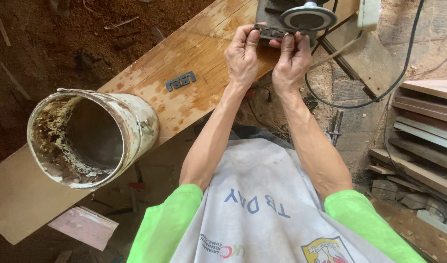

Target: The person repeatedly grinds small metal brackets on a bench grinder, frequently dipping them into a bucket of liquid between grinding passes. The person handles the brackets one at a time, rotating them to grind different edges and surfaces.

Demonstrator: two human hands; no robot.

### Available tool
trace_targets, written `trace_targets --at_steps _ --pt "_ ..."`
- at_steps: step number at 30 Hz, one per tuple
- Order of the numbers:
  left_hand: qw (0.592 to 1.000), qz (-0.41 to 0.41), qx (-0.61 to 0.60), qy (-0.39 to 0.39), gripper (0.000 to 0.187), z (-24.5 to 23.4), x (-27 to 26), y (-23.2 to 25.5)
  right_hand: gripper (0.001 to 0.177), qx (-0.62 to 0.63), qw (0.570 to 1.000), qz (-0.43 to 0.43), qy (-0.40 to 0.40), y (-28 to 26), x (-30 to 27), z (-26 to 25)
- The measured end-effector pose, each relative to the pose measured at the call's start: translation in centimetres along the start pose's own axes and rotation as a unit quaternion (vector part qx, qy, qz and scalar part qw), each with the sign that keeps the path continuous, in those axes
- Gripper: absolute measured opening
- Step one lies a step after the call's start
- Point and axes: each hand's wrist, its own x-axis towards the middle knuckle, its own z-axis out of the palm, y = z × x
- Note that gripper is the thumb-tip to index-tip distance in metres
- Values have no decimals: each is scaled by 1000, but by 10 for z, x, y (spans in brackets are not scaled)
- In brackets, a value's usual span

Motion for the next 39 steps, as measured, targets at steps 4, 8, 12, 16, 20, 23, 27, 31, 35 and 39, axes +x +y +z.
trace_targets --at_steps 4,8,12,16,20,23,27,31,35,39 --pt "1000 9 11 6 19 1 1 -1 19 22 1000 13 2 -2 1 -1" --pt "1000 18 14 11 19 2 1 -6 19 15 1000 20 -14 -5 2 -4" --pt "1000 -1 15 7 23 2 0 -10 18 10 1000 13 -25 -4 5 -6" --pt "1000 5 8 9 25 3 -1 -11 16 20 999 6 -25 -2 6 -7" --pt "1000 0 10 3 25 3 -2 -7 17 29 999 18 -21 -2 5 -8" --pt "1000 15 -7 -1 25 4 -2 -4 18 38 999 31 -21 -1 5 -11" --pt "1000 19 -6 1 26 6 -2 -5 19 42 998 32 -20 4 4 -13" --pt "1000 7 26 0 26 7 -2 -12 18 59 997 26 -29 3 6 -16" --pt "994 70 84 -8 29 0 -10 -10 17 75 996 8 -43 -22 8 -24" --pt "976 96 194 -19 30 -12 -35 8 18 58 994 73 -60 -74 -19 -51"
